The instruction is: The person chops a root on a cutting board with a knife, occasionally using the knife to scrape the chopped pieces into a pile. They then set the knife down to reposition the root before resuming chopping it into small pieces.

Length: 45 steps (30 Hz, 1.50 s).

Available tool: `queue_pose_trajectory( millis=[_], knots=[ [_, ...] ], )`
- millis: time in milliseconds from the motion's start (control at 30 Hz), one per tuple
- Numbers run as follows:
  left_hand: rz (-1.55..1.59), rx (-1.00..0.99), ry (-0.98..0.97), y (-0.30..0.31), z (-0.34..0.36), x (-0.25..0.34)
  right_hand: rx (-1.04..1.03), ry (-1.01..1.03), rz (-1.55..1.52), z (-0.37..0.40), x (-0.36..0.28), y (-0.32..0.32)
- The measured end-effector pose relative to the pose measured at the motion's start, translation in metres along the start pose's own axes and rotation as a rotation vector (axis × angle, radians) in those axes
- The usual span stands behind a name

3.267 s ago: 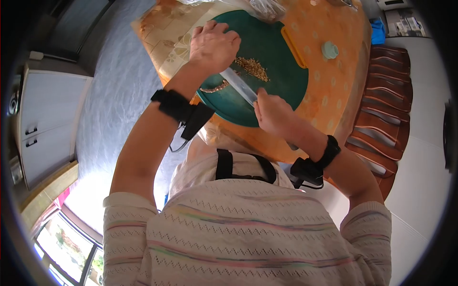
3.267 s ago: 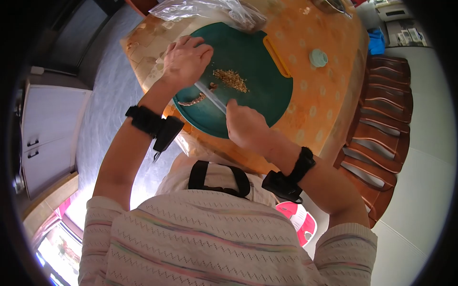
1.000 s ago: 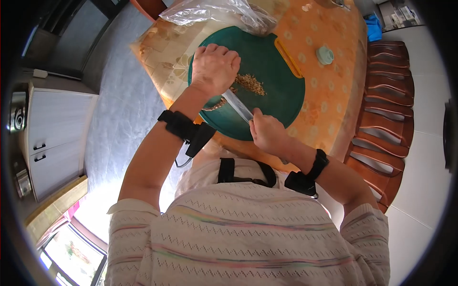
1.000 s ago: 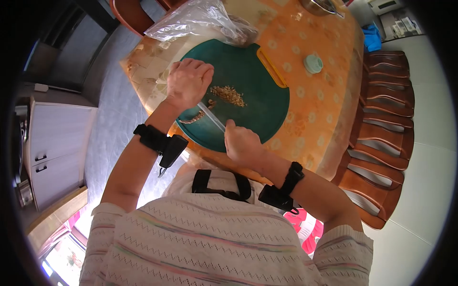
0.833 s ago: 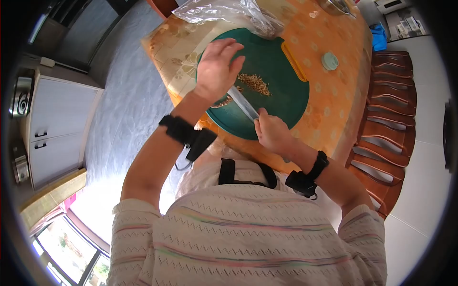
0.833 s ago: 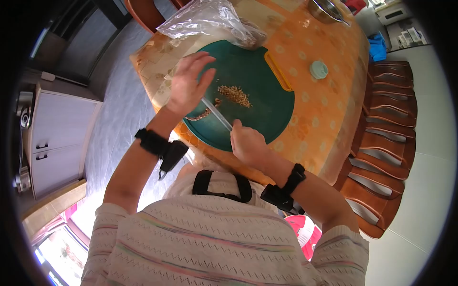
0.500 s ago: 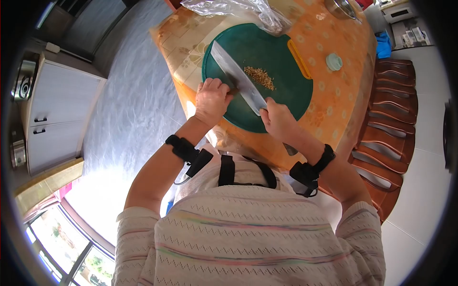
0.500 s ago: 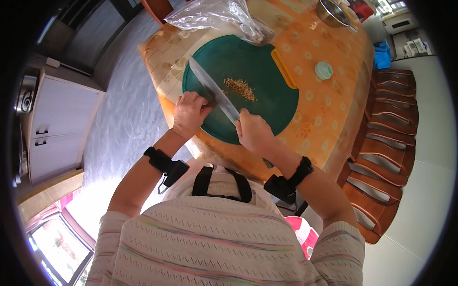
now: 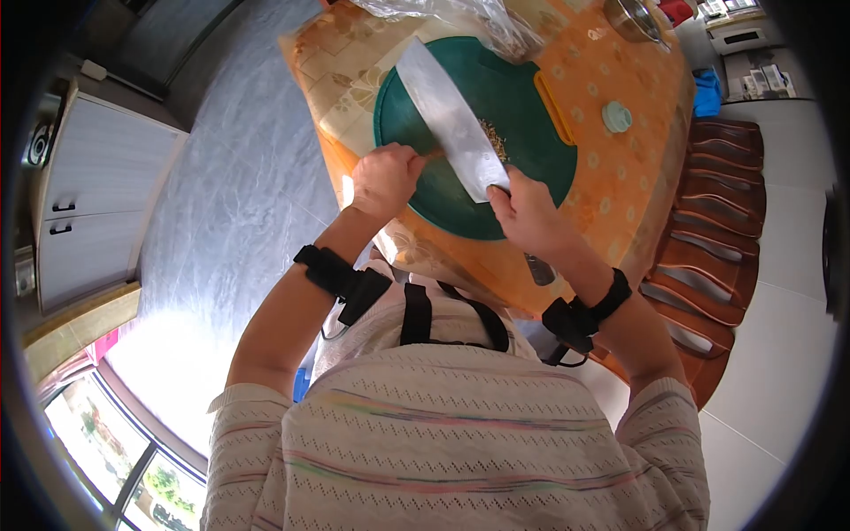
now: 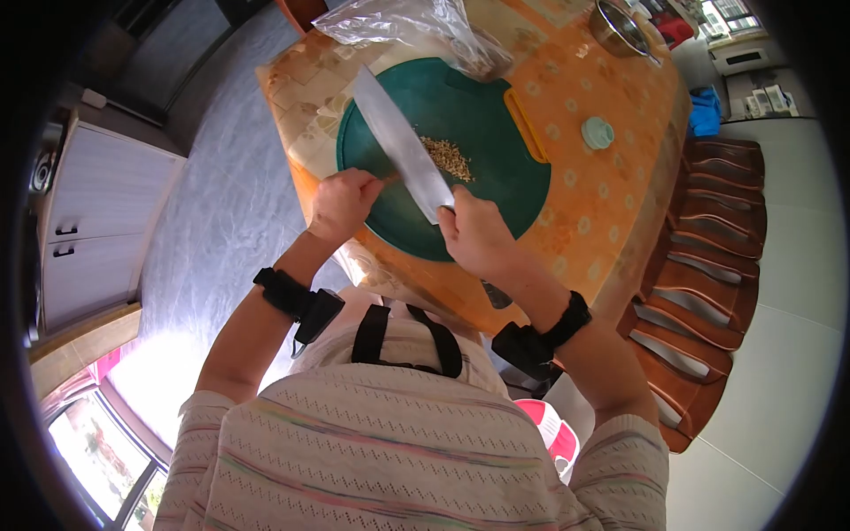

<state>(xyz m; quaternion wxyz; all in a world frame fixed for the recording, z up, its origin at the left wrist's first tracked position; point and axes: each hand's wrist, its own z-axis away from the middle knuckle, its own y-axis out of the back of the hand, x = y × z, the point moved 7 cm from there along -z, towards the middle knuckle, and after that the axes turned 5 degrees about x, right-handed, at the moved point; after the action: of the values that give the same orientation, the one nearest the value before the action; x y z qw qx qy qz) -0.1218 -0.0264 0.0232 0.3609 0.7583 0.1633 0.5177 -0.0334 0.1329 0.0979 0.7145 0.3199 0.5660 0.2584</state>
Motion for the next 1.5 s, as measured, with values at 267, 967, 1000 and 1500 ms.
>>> queue_pose_trajectory(
  millis=[267, 967, 1000, 1500],
  knots=[
    [-0.105, -0.113, 0.112, -0.005, -0.005, -0.001, -0.061, -0.005, 0.085, -0.016, -0.008, -0.017],
    [-0.065, -0.175, 0.111, -0.008, -0.005, 0.004, -0.133, 0.016, 0.324, -0.031, -0.007, -0.056],
    [-0.066, -0.142, 0.092, -0.007, -0.005, 0.004, -0.09, 0.082, 0.282, -0.032, -0.007, -0.054],
    [-0.212, -0.028, -0.146, 0.018, -0.085, 0.002, 0.086, -0.137, -0.025, -0.005, 0.025, 0.016]
  ],
)
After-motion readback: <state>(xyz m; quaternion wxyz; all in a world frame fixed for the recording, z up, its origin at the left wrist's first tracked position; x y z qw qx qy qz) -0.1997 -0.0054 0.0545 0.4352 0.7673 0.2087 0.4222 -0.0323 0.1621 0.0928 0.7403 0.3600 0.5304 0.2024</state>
